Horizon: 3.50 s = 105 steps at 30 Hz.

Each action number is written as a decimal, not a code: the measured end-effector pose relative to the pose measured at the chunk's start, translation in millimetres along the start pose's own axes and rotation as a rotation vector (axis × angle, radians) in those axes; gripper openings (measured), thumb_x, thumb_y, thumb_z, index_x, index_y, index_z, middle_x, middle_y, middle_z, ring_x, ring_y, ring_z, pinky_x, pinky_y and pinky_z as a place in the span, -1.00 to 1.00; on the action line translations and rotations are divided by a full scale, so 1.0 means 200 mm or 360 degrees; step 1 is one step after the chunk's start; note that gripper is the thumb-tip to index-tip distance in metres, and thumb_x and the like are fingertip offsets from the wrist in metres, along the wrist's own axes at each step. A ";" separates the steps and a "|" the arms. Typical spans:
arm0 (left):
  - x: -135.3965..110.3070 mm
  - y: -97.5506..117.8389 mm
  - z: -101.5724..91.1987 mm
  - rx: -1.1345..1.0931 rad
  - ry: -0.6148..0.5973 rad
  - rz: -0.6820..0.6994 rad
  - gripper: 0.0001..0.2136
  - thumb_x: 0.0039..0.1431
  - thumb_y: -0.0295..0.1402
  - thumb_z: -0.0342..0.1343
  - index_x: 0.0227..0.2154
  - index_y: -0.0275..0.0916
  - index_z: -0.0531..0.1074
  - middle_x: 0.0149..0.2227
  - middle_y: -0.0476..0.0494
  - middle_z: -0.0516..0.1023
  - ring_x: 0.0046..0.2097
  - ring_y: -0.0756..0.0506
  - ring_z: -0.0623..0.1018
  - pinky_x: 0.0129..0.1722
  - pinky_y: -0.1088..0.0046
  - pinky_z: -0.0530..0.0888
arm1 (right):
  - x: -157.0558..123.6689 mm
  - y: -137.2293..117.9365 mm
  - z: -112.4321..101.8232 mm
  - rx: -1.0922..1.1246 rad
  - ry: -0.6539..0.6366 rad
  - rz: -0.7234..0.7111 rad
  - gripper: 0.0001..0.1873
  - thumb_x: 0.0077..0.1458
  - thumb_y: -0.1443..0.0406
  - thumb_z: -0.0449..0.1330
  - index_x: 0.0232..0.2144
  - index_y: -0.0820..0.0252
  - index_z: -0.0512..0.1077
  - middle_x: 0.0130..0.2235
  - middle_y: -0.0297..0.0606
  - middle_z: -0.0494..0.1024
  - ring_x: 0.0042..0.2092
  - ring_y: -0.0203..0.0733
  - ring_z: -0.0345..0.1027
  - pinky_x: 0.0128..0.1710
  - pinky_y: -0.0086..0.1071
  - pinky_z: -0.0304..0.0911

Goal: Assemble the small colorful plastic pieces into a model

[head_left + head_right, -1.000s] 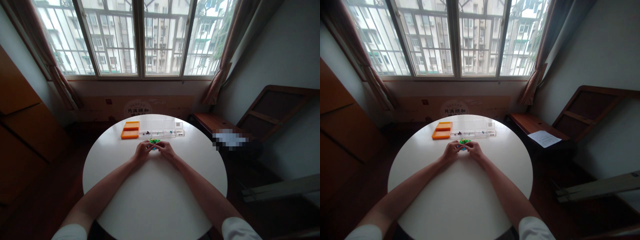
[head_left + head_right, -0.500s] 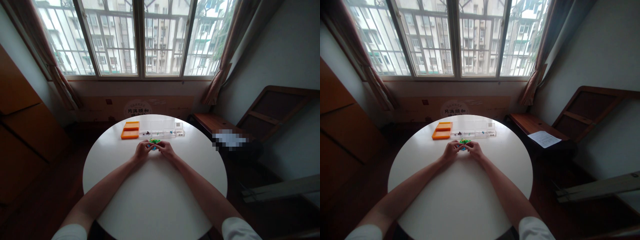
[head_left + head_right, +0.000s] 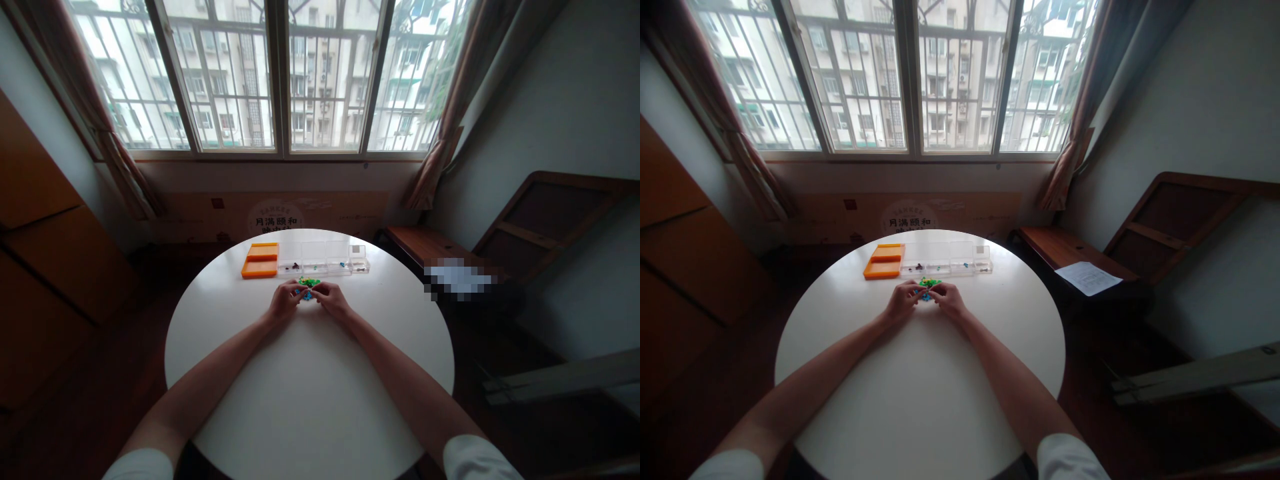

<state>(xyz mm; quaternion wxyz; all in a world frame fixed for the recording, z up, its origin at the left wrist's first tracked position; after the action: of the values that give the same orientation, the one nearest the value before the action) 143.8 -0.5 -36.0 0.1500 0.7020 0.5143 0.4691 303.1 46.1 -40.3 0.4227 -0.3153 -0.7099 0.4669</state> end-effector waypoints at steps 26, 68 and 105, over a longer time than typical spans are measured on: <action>0.00 0.00 0.00 0.0021 -0.0019 0.0018 -0.80 0.05 -0.33 0.07 -0.28 -0.23 0.51 -0.40 -0.08 0.45 -0.51 0.08 0.39 -0.50 0.57 0.35 | 0.01 0.02 0.00 0.0022 -0.0013 -0.0014 -0.70 -0.14 0.15 0.22 -0.42 0.30 0.45 -0.53 -0.27 0.47 -0.55 -0.34 0.26 -0.57 -0.46 0.20; 0.00 0.00 0.00 0.0034 -0.0036 -0.0002 -0.75 0.07 -0.23 0.06 -0.28 -0.25 0.51 -0.42 -0.08 0.44 -0.52 0.07 0.39 -0.53 0.58 0.32 | 0.00 -0.01 -0.01 -0.0037 -0.0031 -0.0014 -0.68 -0.12 0.12 0.21 -0.43 0.30 0.45 -0.53 -0.27 0.46 -0.56 -0.35 0.24 -0.58 -0.46 0.17; 0.00 0.01 0.01 0.0016 -0.0030 0.0010 -0.77 0.06 -0.26 0.08 -0.28 -0.24 0.51 -0.43 -0.07 0.43 -0.51 0.07 0.38 -0.51 0.58 0.33 | 0.00 0.00 0.00 0.0012 -0.0021 0.0034 -0.70 -0.16 0.16 0.22 -0.44 0.31 0.44 -0.51 -0.26 0.47 -0.53 -0.33 0.26 -0.55 -0.44 0.20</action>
<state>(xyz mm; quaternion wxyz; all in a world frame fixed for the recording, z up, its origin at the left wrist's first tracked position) 145.6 -0.3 -35.1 0.1498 0.7089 0.5131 0.4602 303.3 45.5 -39.5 0.4141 -0.3182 -0.7074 0.4763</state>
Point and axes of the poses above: each hand's wrist, its own x-axis towards the middle knuckle, its own z-axis out of the palm, y = z × x, the point moved 1 cm from there along x, towards the middle knuckle
